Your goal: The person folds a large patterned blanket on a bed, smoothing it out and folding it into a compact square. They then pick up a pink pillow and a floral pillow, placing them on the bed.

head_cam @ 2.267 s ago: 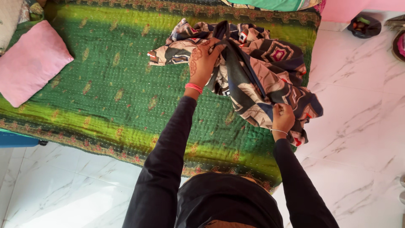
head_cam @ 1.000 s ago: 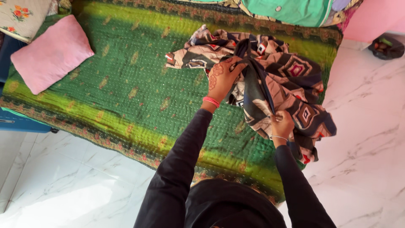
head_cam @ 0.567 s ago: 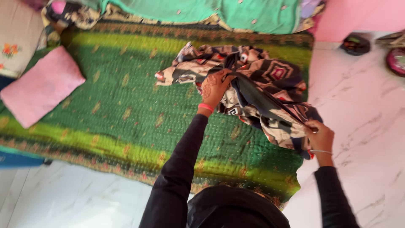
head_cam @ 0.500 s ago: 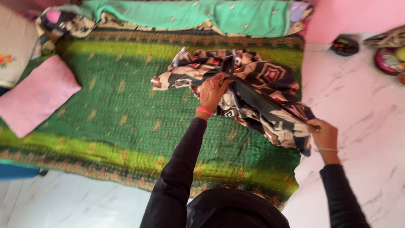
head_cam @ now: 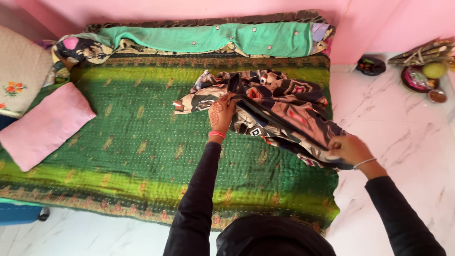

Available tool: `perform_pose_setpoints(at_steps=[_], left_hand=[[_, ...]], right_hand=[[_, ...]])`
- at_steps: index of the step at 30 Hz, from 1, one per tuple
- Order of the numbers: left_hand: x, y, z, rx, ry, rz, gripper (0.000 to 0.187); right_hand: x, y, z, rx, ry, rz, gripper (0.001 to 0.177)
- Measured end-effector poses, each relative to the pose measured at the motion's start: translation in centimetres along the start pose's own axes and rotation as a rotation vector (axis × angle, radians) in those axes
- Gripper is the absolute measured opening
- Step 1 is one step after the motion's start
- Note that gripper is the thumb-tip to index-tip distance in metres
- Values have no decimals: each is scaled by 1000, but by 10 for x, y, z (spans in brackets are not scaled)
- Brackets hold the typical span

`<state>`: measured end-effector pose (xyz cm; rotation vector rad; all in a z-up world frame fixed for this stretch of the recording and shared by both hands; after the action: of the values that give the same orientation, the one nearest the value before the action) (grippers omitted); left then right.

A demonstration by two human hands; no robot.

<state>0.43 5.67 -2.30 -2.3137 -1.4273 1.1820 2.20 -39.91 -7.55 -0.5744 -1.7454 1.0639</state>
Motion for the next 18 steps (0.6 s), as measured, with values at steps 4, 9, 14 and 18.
perform_pose_setpoints(at_steps=[4,9,14,18], left_hand=[[30,7,15,105,-213,23,19],[36,24,43,-53,91,-131,22],[22,5,58,-21,-65,62,19],[-11,-7,56,96,-203,128,20]], right_hand=[[-19,-2,4,-167,234,-292,9],[2,30,21,-176,82,-136,15],[5,31,53,-242,123,24,18],[0,76,64,-46,-46,130,13]])
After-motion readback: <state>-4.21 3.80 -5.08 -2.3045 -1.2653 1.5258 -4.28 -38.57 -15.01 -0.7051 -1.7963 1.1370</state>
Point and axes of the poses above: each hand's wrist, its own z-axis away from the middle knuckle, its own y-axis out of the palm, x = y × z, the point moved 3 cm from there along -z, towards the middle knuckle, and after that the axes turned 4 degrees about -z, right-handed, at the moved point
